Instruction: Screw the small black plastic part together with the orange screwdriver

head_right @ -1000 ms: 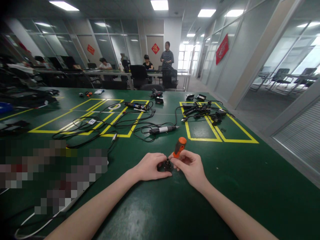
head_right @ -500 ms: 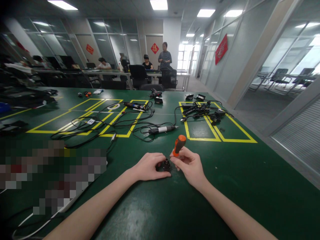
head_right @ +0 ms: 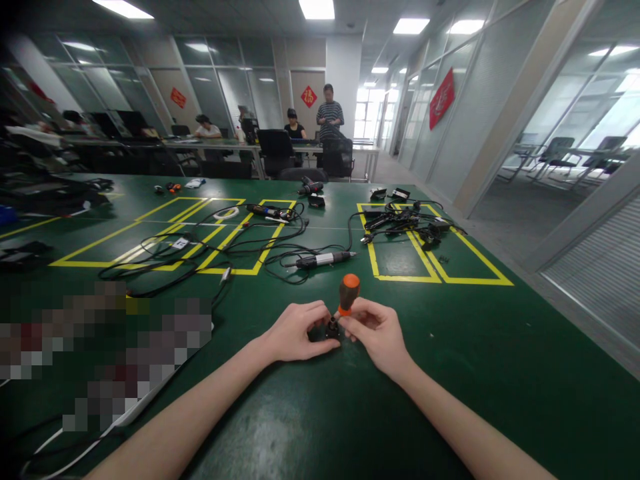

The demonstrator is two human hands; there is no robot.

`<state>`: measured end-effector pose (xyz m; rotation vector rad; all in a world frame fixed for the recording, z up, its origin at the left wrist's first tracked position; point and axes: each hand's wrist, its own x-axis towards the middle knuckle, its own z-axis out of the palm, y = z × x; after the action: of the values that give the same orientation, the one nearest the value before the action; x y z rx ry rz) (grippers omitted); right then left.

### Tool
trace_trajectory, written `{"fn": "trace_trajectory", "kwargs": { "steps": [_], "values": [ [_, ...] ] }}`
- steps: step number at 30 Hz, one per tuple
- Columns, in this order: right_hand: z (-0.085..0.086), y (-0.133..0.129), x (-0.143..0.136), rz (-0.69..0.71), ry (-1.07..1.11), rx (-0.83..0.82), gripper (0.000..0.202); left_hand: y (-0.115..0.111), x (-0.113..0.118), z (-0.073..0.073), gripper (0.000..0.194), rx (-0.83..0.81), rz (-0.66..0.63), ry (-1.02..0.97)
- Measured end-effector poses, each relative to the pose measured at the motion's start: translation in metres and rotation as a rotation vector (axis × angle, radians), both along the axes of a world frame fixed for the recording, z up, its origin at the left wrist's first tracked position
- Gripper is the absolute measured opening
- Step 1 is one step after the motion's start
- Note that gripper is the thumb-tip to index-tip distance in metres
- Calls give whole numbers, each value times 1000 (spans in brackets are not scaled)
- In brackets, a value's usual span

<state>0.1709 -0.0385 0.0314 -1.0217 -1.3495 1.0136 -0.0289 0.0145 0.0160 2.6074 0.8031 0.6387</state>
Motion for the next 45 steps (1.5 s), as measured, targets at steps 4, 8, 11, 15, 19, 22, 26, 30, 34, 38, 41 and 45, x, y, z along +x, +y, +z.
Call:
{"fn": "trace_trajectory", "kwargs": {
  "steps": [4, 8, 11, 15, 19, 22, 26, 30, 34, 38, 41, 45],
  "values": [
    [-1, 1, 0, -23, -3, 15, 20, 0, 0, 0, 34, 7, -2, 1],
    [1, -1, -1, 7, 33, 11, 19, 0, 0, 0, 34, 7, 3, 2],
    [2, -4, -2, 32, 69, 3, 23, 0, 0, 1, 34, 8, 5, -5],
    [0, -6, -3, -17, 51, -20, 21, -1, 0, 1, 33, 8, -3, -12],
    [-2, -4, -3, -16, 44, -12, 18, 1, 0, 0, 38, 13, -13, -9],
    [-2, -2, -3, 31, 73, 18, 16, 2, 0, -2, 41, 24, -16, -2],
    [-4, -2, -3, 98, 158, 8, 15, 2, 0, -3, 39, 39, -11, -7],
    [-4, -2, -2, 31, 123, -1, 16, 0, -1, -1, 42, 11, -20, -43],
    [-3, -1, -1, 5, 88, 6, 14, -1, -2, 0, 45, -51, -21, -93],
    [-2, 0, -2, 34, 136, -10, 13, -1, -2, -1, 42, -116, -5, -103],
    [-1, -1, -4, 65, 189, -3, 20, 0, -2, -2, 43, -149, 18, -101],
    [-2, -2, -6, 63, 174, 4, 18, 1, -2, -4, 41, -147, 23, -97]
  ]
}}
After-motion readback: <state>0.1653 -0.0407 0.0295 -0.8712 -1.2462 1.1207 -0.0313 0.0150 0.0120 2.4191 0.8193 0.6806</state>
